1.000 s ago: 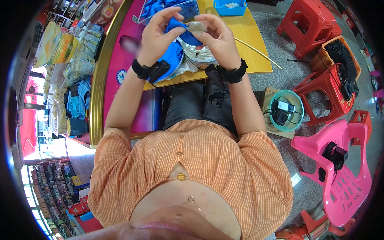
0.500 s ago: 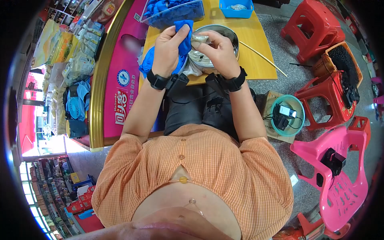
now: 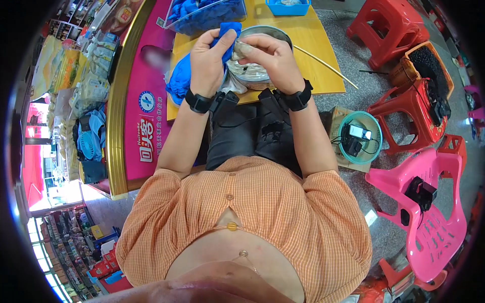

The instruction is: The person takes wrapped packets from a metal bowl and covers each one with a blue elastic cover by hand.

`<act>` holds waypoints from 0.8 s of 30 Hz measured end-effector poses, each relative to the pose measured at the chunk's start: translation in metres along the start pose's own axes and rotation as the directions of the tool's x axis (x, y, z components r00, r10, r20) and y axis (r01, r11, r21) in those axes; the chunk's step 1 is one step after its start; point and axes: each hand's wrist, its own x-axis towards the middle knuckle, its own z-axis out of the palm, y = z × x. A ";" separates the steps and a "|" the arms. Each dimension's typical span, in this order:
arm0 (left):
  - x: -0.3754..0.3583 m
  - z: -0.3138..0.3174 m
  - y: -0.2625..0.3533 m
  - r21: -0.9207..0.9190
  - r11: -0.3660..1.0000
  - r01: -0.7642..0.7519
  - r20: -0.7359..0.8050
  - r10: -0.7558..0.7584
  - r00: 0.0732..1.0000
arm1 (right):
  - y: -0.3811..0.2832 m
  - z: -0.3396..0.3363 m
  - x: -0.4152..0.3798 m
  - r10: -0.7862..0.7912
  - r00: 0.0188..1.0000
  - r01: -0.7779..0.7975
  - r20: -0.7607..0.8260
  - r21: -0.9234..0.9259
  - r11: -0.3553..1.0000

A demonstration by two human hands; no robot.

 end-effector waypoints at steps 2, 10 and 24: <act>0.000 0.004 -0.001 -0.027 1.000 0.009 0.008 -0.009 1.000 | -0.004 0.000 0.000 -0.046 0.999 0.049 0.028 -0.109 0.993; -0.009 0.017 -0.012 0.075 0.997 -0.004 0.043 0.001 0.999 | -0.004 -0.008 0.000 0.008 0.982 -0.027 -0.187 -0.098 0.995; 0.007 0.004 -0.041 -0.063 0.997 -0.054 0.096 0.060 0.994 | 0.012 -0.002 0.003 0.003 0.999 -0.001 -0.048 0.034 0.999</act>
